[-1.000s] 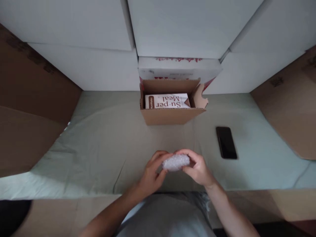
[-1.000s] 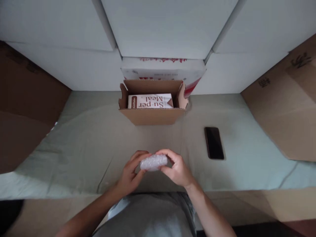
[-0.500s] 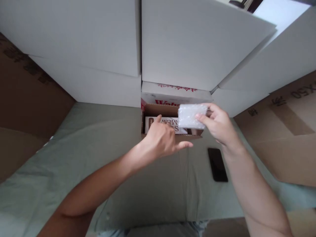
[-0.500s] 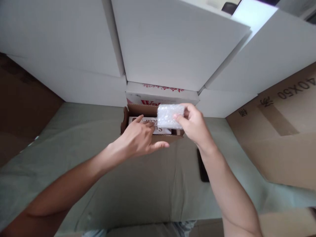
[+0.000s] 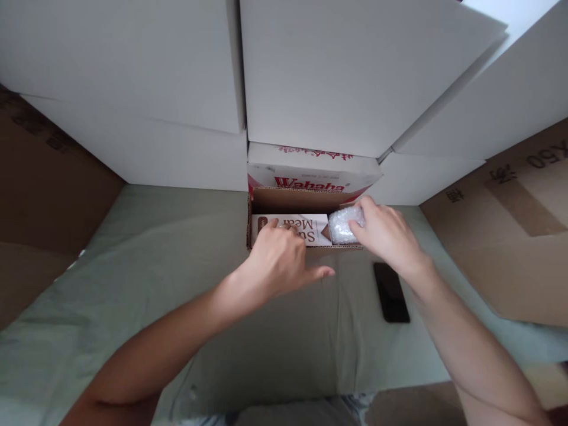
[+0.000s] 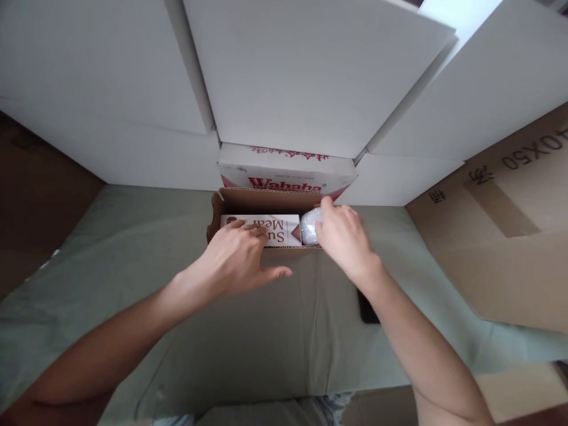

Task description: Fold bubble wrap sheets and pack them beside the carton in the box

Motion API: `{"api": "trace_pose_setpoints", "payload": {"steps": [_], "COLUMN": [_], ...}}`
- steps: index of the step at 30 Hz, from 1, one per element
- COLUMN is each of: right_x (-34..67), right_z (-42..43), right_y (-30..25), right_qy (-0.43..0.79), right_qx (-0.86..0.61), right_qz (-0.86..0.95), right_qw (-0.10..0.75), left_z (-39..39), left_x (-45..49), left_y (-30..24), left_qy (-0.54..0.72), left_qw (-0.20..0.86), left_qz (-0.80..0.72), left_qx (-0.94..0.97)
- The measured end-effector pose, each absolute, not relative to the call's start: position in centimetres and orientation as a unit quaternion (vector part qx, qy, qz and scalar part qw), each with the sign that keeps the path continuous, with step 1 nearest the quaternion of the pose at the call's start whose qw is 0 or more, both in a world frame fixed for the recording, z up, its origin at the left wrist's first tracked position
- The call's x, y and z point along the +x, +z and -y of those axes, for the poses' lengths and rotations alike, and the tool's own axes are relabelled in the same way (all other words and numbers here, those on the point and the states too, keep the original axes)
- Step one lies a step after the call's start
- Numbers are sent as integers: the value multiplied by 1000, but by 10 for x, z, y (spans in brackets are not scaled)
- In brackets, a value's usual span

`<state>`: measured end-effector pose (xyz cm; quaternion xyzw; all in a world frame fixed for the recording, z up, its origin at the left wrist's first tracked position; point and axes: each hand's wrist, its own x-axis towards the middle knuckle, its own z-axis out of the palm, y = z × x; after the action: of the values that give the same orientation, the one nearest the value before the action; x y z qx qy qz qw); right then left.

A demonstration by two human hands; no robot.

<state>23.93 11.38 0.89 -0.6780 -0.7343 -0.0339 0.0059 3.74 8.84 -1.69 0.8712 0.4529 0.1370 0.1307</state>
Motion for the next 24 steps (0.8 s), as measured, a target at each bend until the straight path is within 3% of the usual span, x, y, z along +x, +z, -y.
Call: {"api": "trace_pose_setpoints", "payload": {"steps": [6,12,19,22,24], "right_x": [213,231,217,220,233], "right_z": [-122,-135,-140,-136,-129], "right_y": [5,1,-10,-3,6], "right_qy": [-16,50,18,42,55], "right_qx": [-659,-607,-589,-615,-635], "right_qz": [750,790,802,787,763], "right_qw": [-50,-76,-98,-24,104], "left_z": [-86,-83,-82,-84,-82], "left_x": [36,36,40,38,30], "left_y": [-14,-15,-18,-14,-10], "left_qy": [64,73,93,84,145], "left_qw": [116,100,123,126,129], "left_qz": [-468,-465,-476,-465,-432], "left_qx": [874,877,866,872,881]}}
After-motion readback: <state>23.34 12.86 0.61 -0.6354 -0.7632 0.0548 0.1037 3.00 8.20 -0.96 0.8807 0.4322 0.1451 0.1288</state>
